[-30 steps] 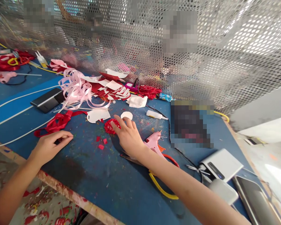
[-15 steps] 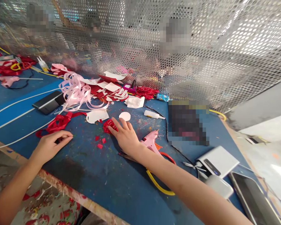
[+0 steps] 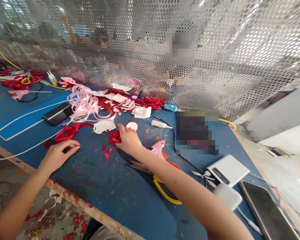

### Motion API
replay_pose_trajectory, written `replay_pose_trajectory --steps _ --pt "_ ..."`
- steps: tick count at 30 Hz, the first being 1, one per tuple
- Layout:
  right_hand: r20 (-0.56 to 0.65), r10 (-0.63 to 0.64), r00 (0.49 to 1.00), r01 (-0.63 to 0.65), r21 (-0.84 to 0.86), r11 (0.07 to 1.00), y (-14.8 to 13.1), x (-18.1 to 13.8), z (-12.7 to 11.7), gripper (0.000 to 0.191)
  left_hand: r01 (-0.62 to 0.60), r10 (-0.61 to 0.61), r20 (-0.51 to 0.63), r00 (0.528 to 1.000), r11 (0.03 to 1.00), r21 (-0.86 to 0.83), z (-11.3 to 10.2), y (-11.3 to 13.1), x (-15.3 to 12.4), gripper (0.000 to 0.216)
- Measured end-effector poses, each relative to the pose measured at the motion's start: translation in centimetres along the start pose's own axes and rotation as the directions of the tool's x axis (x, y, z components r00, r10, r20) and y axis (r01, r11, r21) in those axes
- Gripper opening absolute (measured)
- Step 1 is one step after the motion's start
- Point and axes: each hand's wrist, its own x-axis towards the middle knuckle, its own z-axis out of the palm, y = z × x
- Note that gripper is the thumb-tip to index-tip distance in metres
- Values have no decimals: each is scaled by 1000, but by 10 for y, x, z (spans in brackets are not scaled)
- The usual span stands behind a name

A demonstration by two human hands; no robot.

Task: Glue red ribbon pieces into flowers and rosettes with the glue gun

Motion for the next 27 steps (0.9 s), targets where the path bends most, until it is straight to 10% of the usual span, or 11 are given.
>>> replay_pose_trajectory --steps 7,11,14,22,27 --pt "-102 -221 970 230 79 970 19 -38 -19 73 149 -167 -45 985 949 -278 7 11 -5 30" --pt "-356 -447 821 472 -19 881 34 -72 -45 68 245 -198 147 969 824 -511 16 45 -2 26" --pt "-455 -481 750 515 -54 855 43 -96 -64 71 206 -2 314 949 760 -617 25 81 9 21" --pt "-516 -445 732 513 -12 858 53 -132 -76 71 407 361 536 763 376 -832 63 168 45 60" --pt "-513 -316 798 401 61 914 54 -144 -70 66 422 251 536 806 392 -818 81 187 44 48"
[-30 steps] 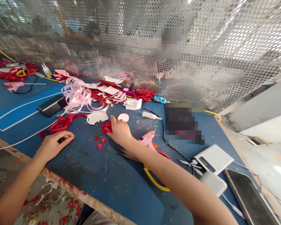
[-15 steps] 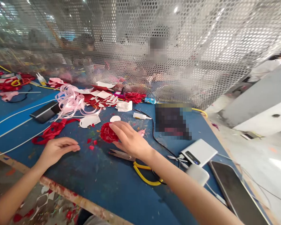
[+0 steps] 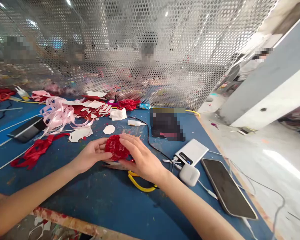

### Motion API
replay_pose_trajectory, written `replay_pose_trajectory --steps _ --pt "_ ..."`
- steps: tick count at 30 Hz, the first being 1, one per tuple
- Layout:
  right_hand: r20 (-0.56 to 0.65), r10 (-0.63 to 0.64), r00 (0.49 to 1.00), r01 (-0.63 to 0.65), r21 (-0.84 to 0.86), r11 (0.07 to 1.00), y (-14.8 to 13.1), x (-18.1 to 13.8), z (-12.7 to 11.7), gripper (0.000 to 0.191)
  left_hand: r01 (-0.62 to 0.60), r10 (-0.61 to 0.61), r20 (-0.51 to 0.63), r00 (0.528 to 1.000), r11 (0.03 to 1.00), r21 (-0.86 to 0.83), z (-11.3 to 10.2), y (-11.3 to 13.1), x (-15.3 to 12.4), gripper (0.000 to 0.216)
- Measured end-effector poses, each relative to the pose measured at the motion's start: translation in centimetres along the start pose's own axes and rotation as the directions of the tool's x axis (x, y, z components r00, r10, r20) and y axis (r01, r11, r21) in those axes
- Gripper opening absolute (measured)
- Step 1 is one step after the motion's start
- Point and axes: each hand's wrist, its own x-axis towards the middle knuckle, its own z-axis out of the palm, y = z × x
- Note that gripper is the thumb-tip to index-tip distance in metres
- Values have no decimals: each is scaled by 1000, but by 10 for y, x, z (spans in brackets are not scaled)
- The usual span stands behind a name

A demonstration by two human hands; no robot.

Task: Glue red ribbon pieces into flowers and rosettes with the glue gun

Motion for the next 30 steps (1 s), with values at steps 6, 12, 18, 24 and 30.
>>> replay_pose_trajectory --steps 6,12,18,24,30 --pt "-1 489 872 -469 -282 837 13 -12 7 28 -110 136 -175 975 983 150 -13 -10 -4 40" --pt "351 670 654 -416 -573 706 19 -16 25 23 -335 494 -267 827 816 471 -29 -22 -6 27" --pt "258 675 691 -652 -179 737 27 -5 -14 28 -431 689 -342 639 689 583 -38 -20 -4 25" --pt "306 734 606 -662 706 252 24 9 -43 32 -325 309 -511 802 944 61 -36 0 2 40" --pt "394 720 571 -659 743 116 11 3 -25 26 -140 -4 -417 909 939 -314 -38 2 9 39"
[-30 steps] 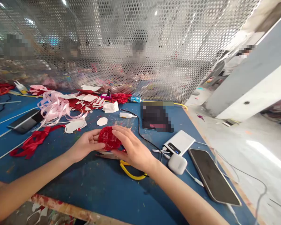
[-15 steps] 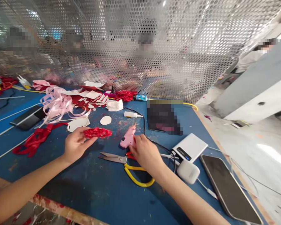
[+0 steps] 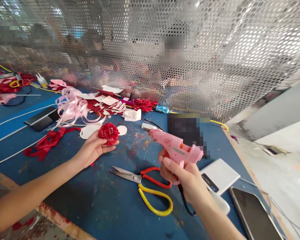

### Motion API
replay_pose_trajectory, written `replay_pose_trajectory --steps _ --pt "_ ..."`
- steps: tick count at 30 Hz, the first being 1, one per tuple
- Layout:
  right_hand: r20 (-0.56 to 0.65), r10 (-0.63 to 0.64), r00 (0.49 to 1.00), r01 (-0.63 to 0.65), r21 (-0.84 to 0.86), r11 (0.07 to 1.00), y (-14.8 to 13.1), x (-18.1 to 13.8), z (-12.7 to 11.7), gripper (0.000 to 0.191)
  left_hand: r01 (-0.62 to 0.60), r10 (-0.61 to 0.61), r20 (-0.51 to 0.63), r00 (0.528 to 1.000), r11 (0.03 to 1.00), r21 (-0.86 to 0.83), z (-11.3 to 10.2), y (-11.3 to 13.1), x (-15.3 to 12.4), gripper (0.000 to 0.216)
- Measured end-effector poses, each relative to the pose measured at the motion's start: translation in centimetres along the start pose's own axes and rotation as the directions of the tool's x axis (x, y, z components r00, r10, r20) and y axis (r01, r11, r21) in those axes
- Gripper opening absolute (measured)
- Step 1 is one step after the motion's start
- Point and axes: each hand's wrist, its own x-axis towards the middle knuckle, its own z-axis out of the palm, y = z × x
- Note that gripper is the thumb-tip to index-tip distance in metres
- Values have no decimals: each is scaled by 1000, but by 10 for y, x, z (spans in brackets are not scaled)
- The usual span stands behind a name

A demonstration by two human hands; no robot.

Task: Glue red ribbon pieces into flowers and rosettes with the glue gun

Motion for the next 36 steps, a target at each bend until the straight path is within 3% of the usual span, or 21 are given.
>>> replay_pose_trajectory --steps 4,7,11,17,25,30,36 --pt "48 18 999 -16 -34 999 10 -2 6 30 132 -129 49 990 989 -64 0 -1 0 38" --pt "-6 11 1000 -11 -118 993 14 -6 15 31 170 -164 83 983 983 -73 1 -2 -3 39" --pt "-78 -48 996 32 -204 978 22 -9 31 22 141 -135 127 983 989 -41 6 -8 -11 42" --pt "41 -148 988 152 -360 920 35 -10 45 32 118 -116 129 985 993 -11 16 -23 -26 52" --pt "56 -156 986 166 -284 944 36 -15 50 36 8 -15 154 988 999 44 16 -33 -31 55" --pt "37 -154 987 157 -350 923 33 -17 51 35 3 -11 161 987 999 52 17 -32 -32 56" --pt "83 -126 989 146 -316 937 35 -16 51 36 13 -24 144 989 997 80 20 -31 -33 55"
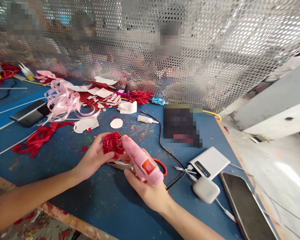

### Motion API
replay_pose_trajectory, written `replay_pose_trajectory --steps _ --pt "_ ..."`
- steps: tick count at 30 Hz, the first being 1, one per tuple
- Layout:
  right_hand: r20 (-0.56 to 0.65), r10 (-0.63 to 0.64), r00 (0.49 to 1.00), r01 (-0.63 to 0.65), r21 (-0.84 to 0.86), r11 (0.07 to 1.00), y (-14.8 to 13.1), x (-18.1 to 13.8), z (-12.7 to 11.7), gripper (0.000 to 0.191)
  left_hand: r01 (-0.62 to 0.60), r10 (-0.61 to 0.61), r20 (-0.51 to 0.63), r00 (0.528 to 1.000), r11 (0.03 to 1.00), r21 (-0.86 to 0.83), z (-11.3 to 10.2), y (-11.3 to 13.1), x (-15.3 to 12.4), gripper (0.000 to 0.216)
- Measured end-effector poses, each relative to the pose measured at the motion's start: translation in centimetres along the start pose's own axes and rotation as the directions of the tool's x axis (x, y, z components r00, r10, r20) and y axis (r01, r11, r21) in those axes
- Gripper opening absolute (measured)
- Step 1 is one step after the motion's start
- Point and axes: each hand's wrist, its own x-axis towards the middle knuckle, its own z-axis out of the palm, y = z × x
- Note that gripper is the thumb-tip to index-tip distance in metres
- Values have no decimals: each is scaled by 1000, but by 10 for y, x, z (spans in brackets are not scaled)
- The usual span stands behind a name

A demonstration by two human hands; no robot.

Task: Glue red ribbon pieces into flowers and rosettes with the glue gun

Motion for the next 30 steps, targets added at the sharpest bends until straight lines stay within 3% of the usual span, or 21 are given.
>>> replay_pose_trajectory --steps 7,18,25,30 --pt "50 -20 999 20 -11 1000 -2 2 2 29 -43 43 -12 999 998 43 2 -2 -1 51" --pt "36 -1 999 -3 91 996 -1 4 4 37 -13 15 69 997 999 -32 0 -2 -3 52" --pt "89 17 996 -33 185 982 -3 4 7 35 -71 70 39 997 997 24 -1 -5 -1 51" --pt "65 63 996 -70 122 990 -6 2 6 37 -34 34 -4 999 999 30 -3 -6 -1 49"
